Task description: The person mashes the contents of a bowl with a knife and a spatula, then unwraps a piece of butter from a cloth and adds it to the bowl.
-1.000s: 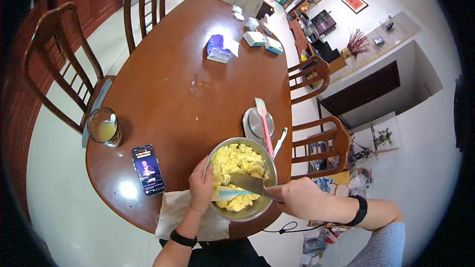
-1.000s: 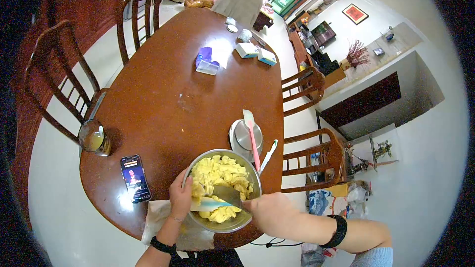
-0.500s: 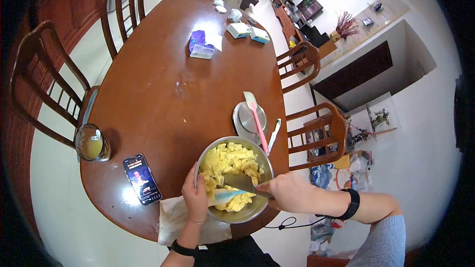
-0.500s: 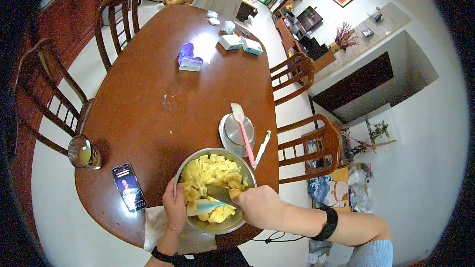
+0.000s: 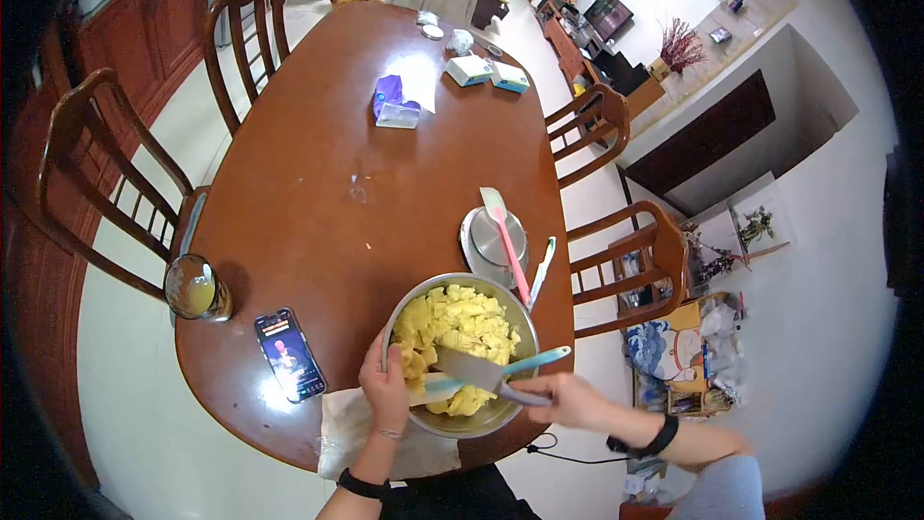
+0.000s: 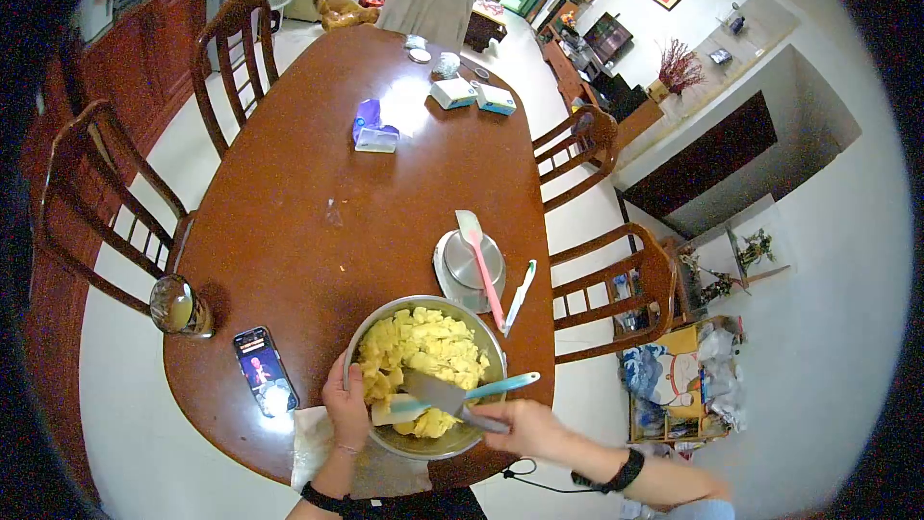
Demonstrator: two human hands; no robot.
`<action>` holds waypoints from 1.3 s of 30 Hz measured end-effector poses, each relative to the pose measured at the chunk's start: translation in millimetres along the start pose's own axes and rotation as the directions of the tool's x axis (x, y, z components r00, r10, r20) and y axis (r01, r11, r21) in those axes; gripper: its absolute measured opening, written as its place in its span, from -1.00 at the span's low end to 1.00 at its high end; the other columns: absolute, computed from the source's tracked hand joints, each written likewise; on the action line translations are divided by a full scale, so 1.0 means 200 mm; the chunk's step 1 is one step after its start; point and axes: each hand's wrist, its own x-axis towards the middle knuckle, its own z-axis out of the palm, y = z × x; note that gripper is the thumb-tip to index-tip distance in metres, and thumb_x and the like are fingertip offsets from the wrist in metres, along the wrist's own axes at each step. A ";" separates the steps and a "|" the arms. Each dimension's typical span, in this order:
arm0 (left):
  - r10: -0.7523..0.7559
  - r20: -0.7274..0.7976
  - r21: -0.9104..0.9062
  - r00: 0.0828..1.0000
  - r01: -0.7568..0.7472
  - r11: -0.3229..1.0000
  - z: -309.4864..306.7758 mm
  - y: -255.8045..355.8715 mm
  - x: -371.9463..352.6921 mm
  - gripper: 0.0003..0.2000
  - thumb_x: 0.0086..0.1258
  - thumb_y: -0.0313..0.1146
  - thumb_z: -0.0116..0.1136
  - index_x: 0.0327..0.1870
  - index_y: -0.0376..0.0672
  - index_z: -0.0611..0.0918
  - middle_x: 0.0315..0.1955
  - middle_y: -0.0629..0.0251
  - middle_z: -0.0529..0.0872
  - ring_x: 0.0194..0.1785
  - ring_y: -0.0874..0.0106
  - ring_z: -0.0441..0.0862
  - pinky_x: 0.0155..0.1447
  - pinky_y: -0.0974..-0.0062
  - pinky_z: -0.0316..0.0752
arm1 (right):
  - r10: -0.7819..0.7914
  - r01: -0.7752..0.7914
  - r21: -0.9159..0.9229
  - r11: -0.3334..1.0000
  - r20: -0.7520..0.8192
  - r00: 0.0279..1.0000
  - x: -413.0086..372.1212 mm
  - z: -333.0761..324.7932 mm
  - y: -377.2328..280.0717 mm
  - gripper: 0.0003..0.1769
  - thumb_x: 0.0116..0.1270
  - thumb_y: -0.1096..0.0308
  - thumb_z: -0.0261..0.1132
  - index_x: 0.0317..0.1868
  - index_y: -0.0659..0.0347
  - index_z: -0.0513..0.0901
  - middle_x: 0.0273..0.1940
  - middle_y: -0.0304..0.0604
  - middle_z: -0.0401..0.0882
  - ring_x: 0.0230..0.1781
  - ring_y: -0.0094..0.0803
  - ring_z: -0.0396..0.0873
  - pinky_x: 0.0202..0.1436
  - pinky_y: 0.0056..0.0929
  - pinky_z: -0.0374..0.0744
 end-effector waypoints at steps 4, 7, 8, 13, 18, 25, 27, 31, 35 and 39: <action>0.031 -0.011 -0.003 0.999 -0.031 1.000 0.01 -0.01 0.01 -0.69 0.50 -0.41 -0.04 0.16 -0.38 0.51 0.00 0.17 0.64 0.06 0.42 0.56 0.19 0.46 0.40 | -0.032 0.023 -0.127 0.992 -0.068 0.997 -0.10 0.13 -0.03 -0.45 0.21 0.17 0.30 0.25 -0.07 0.49 -0.42 0.03 0.67 -0.43 -0.06 0.67 -0.31 -0.17 0.64; 0.090 -0.060 0.127 0.994 -0.082 0.989 0.03 0.06 -0.03 -0.70 0.51 -0.38 -0.06 0.12 -0.39 0.52 -0.04 0.16 0.65 0.03 0.39 0.57 0.17 0.46 0.41 | -0.061 0.042 -0.293 0.955 -0.058 0.996 -0.18 0.08 -0.06 -0.48 0.24 0.10 0.28 0.23 -0.11 0.51 -0.48 0.00 0.65 -0.47 -0.04 0.64 -0.37 -0.13 0.61; 0.093 -0.056 0.131 0.994 -0.085 0.988 0.03 0.05 -0.05 -0.70 0.51 -0.38 -0.06 0.12 -0.39 0.52 -0.04 0.16 0.65 0.03 0.39 0.57 0.17 0.46 0.41 | -0.063 0.043 -0.288 0.957 -0.060 0.996 -0.21 0.05 -0.06 -0.48 0.24 0.10 0.28 0.23 -0.11 0.51 -0.48 0.00 0.65 -0.47 -0.04 0.64 -0.37 -0.13 0.61; 0.056 -0.119 0.169 0.991 -0.036 0.985 0.05 -0.06 -0.28 -0.62 0.53 -0.36 -0.11 0.27 -0.35 0.31 0.16 0.04 0.45 0.22 0.27 0.40 0.31 0.37 0.26 | -0.058 0.024 -0.350 0.936 -0.087 0.995 -0.33 -0.15 -0.07 -0.50 0.22 0.09 0.30 0.20 -0.16 0.54 -0.50 -0.07 0.65 -0.48 -0.08 0.64 -0.36 -0.16 0.62; 0.054 -0.130 0.189 0.990 -0.029 0.981 0.04 -0.02 -0.26 -0.60 0.55 -0.33 -0.14 0.31 -0.33 0.25 0.20 0.03 0.39 0.26 0.27 0.34 0.34 0.36 0.22 | -0.036 0.030 -0.527 0.850 -0.002 0.999 -0.30 -0.26 -0.23 -0.53 0.21 0.18 0.30 0.16 -0.05 0.57 -0.50 -0.01 0.64 -0.47 -0.07 0.64 -0.32 -0.15 0.62; 0.049 0.014 0.046 0.999 -0.050 0.998 0.03 0.01 -0.04 -0.68 0.56 -0.34 -0.16 0.16 -0.36 0.46 0.01 0.15 0.61 0.07 0.41 0.53 0.22 0.47 0.37 | -0.126 0.147 -0.604 0.784 0.078 0.989 -0.12 -0.33 -0.41 -0.60 0.11 0.30 0.32 0.01 0.07 0.65 -0.49 0.01 0.64 -0.43 -0.07 0.66 -0.31 -0.17 0.63; 0.042 0.013 0.040 0.999 -0.042 0.998 0.03 0.04 -0.05 -0.68 0.56 -0.35 -0.15 0.17 -0.36 0.47 0.01 0.16 0.62 0.07 0.42 0.53 0.21 0.48 0.38 | -0.126 0.188 -0.697 0.692 0.140 0.982 -0.05 -0.36 -0.46 -0.65 0.05 0.32 0.35 -0.08 0.10 0.68 -0.46 -0.03 0.65 -0.38 -0.11 0.68 -0.30 -0.17 0.65; 0.020 0.001 0.009 1.000 -0.020 1.000 0.03 0.01 -0.05 -0.69 0.56 -0.37 -0.14 0.18 -0.35 0.48 0.04 0.17 0.62 0.09 0.45 0.53 0.22 0.50 0.38 | -0.046 0.178 -0.714 0.677 0.201 0.979 0.02 -0.41 -0.53 -0.69 0.06 0.31 0.34 -0.12 0.05 0.68 -0.42 -0.07 0.66 -0.35 -0.15 0.68 -0.25 -0.20 0.66; -0.009 0.008 -0.011 1.000 0.009 1.000 0.03 0.01 -0.05 -0.69 0.55 -0.38 -0.13 0.19 -0.34 0.48 0.04 0.17 0.62 0.08 0.45 0.54 0.22 0.49 0.38 | -0.141 0.217 -0.683 0.698 0.166 0.976 0.04 -0.42 -0.42 -0.54 0.03 0.28 0.40 0.03 0.00 0.68 -0.45 -0.07 0.66 -0.44 -0.17 0.66 -0.30 -0.29 0.63; 0.001 -0.004 0.003 1.000 -0.001 1.000 0.03 0.00 -0.05 -0.69 0.54 -0.41 -0.13 0.20 -0.33 0.48 0.05 0.16 0.62 0.09 0.44 0.54 0.22 0.48 0.38 | -0.087 0.209 -0.691 0.692 0.208 0.974 0.04 -0.43 -0.33 -0.52 0.08 0.27 0.37 0.09 -0.05 0.63 -0.47 -0.07 0.65 -0.45 -0.16 0.66 -0.31 -0.23 0.64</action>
